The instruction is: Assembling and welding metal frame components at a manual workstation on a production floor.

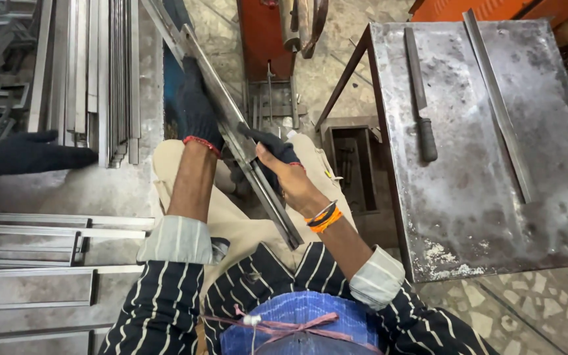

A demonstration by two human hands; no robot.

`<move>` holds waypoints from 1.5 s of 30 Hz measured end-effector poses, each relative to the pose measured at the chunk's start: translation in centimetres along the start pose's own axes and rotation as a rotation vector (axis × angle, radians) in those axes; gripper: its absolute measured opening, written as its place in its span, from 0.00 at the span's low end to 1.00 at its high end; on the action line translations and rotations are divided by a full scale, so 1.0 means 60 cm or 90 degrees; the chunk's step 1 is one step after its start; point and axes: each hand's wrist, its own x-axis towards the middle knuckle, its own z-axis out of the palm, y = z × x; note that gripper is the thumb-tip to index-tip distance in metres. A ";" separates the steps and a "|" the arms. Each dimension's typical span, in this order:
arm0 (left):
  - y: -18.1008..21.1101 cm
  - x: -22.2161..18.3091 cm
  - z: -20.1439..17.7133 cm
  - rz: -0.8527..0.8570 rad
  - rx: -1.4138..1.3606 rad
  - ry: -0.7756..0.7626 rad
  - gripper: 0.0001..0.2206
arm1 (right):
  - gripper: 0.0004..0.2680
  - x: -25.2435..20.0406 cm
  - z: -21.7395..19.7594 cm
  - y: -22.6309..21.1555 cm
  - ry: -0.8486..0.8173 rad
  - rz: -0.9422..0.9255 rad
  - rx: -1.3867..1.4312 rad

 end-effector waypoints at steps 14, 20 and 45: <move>-0.047 0.006 0.007 -0.080 -0.045 -0.092 0.26 | 0.20 -0.014 0.018 0.016 0.118 0.209 0.015; -0.007 -0.026 0.024 -0.119 -0.063 -0.107 0.27 | 0.18 -0.008 0.010 0.030 0.128 0.147 -0.024; 0.063 -0.134 -0.688 0.254 1.165 0.064 0.19 | 0.16 -0.010 0.021 0.071 0.070 0.179 -0.100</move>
